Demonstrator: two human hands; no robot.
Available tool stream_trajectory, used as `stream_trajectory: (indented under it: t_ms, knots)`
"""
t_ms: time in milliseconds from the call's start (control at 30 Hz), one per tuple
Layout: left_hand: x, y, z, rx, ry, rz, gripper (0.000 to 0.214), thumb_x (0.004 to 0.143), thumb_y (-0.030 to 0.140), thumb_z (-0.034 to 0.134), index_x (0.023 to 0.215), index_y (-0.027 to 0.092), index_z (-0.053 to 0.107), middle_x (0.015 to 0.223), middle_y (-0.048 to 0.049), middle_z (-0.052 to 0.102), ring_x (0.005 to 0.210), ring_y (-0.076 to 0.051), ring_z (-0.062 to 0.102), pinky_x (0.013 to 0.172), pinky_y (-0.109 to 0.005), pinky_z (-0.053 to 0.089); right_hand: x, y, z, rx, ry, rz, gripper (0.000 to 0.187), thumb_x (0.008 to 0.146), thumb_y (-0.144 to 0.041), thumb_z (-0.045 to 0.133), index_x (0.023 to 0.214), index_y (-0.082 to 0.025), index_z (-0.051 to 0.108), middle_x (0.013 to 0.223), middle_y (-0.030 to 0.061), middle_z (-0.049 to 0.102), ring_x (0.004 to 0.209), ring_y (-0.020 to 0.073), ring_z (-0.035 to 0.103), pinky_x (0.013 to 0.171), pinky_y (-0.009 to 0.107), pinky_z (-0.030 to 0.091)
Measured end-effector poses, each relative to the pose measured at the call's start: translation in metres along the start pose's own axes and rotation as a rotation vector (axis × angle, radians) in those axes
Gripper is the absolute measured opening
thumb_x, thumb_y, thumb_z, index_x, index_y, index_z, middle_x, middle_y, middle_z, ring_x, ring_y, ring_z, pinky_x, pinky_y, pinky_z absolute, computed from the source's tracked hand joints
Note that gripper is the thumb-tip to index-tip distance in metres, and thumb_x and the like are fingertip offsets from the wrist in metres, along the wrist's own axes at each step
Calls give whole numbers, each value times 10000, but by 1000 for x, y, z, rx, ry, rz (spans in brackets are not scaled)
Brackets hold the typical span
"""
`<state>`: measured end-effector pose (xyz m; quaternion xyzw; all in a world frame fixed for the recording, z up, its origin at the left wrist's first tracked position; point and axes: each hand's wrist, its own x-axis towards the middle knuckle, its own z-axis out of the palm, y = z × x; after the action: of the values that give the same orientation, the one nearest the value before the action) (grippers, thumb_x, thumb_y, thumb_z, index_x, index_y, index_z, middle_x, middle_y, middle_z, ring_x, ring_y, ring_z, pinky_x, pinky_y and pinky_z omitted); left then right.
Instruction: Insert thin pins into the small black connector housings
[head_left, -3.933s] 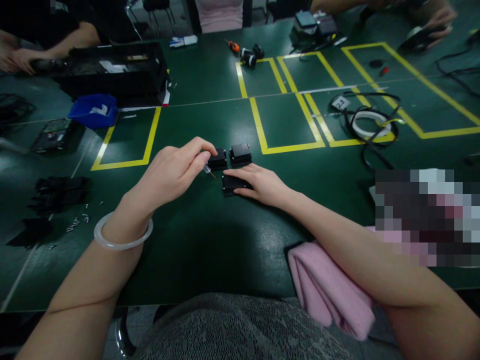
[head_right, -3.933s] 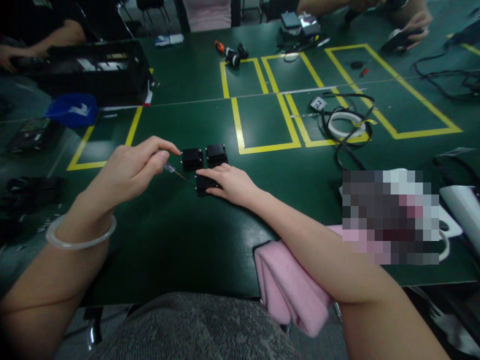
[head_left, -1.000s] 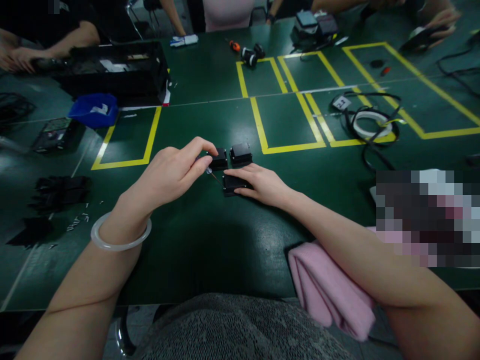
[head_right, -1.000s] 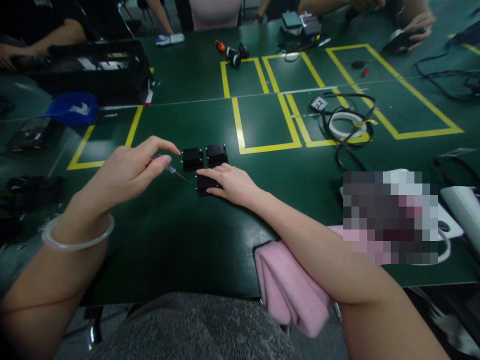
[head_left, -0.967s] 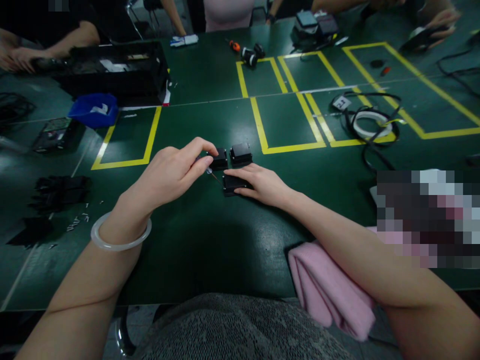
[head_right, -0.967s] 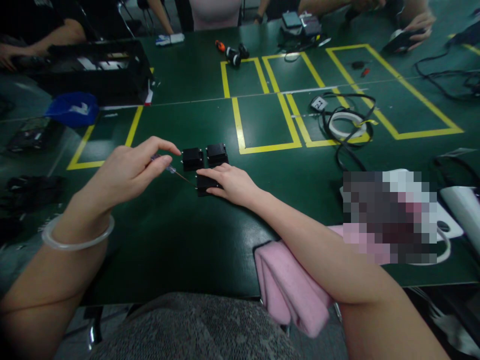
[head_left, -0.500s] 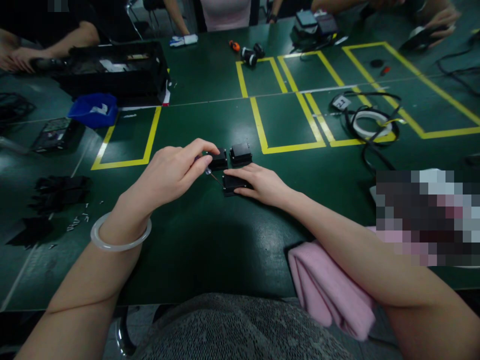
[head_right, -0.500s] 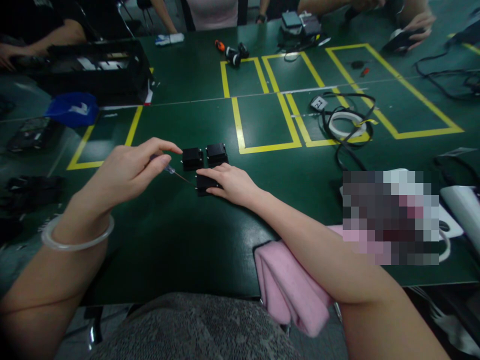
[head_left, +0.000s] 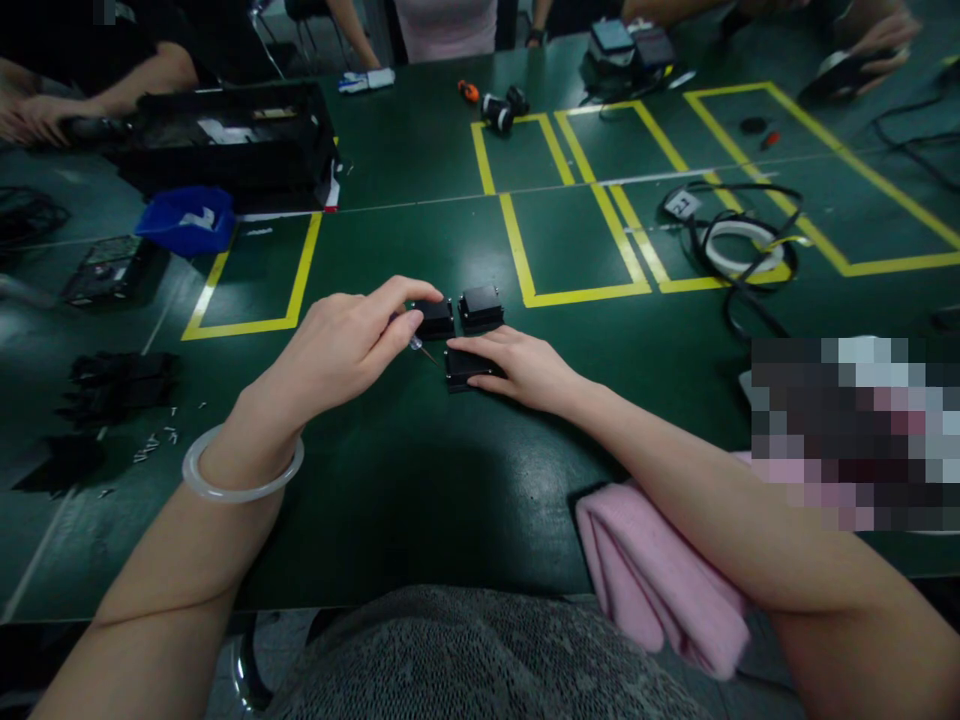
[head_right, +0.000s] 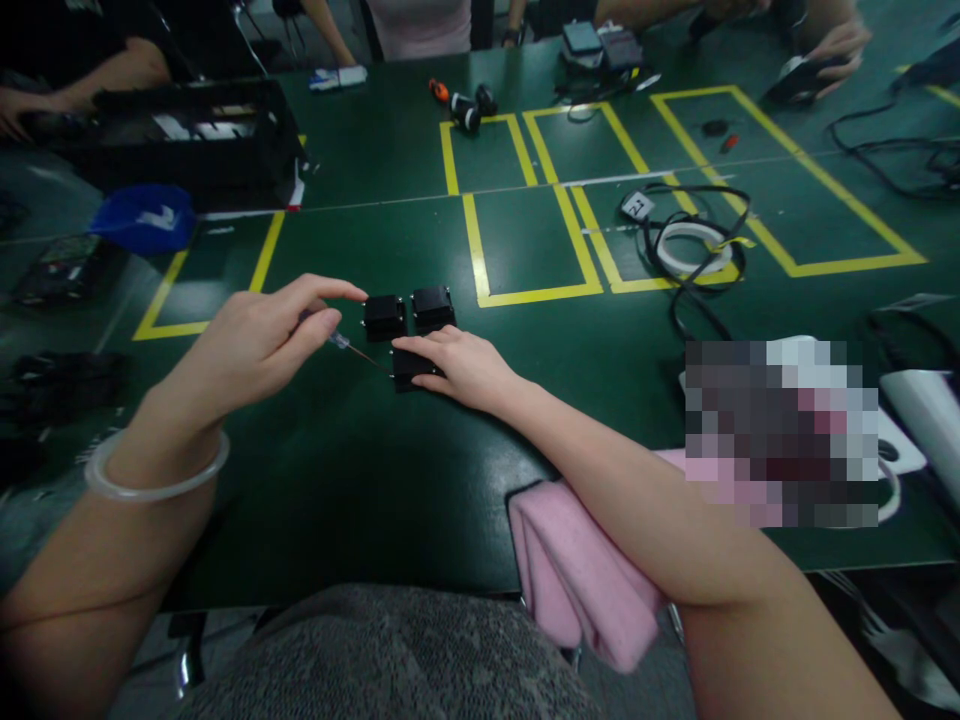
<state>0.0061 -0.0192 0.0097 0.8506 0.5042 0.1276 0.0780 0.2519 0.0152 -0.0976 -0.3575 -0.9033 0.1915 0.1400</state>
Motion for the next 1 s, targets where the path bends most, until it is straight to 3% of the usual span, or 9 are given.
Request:
stream_trajectory:
  t_ms: [833, 1000]
  knots:
    - [0, -1, 2, 28, 4, 35, 439, 1046, 336, 368, 1307, 150, 669, 887, -38, 711, 685, -165, 601, 666, -295, 401, 1, -2, -1, 9, -2, 9, 559, 1027, -293, 696, 1574, -252, 589, 1392, 120, 751, 1267, 322, 682, 1051, 478, 574]
    - [1, 2, 0, 44, -5, 11, 439, 1053, 351, 384, 1306, 146, 679, 791, -19, 666, 636, -159, 578, 631, -284, 369, 1, -2, -1, 5, -16, 12, 566, 1032, -296, 687, 1586, -245, 577, 1409, 127, 742, 1277, 326, 677, 1055, 474, 564]
